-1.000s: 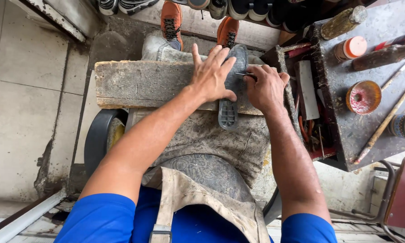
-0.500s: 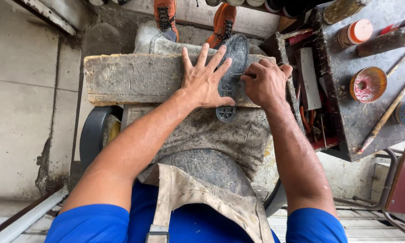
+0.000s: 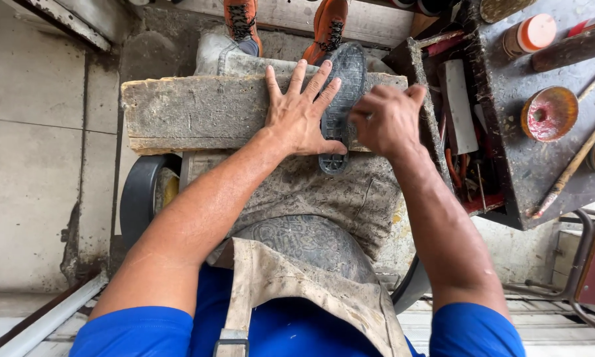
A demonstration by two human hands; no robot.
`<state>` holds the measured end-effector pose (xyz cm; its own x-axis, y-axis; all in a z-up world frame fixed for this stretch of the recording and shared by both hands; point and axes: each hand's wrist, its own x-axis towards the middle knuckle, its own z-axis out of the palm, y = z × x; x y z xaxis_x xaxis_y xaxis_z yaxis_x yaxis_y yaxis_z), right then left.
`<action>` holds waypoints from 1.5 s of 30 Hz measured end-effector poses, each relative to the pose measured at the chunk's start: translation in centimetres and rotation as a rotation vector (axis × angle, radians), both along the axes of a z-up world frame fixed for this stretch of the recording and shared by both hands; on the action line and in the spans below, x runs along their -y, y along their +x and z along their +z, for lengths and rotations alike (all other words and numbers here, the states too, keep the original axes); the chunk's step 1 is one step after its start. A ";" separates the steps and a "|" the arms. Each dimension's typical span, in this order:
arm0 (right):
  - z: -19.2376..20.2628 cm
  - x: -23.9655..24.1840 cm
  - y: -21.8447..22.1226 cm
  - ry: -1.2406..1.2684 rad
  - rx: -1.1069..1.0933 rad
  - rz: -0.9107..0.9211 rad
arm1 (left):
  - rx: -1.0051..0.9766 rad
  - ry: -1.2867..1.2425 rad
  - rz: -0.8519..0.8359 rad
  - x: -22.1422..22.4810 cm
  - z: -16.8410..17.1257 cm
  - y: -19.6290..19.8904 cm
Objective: Trimming and scraping the edges of a rubber shoe sole using a small hand tool at a repair bench.
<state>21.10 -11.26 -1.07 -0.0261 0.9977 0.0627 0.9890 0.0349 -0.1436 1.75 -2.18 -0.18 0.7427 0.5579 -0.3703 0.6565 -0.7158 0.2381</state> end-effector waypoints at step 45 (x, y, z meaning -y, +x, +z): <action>2.1 -1.5 -0.4 -0.199 0.056 -0.230 | -0.005 0.013 -0.007 0.0 -0.1 0.0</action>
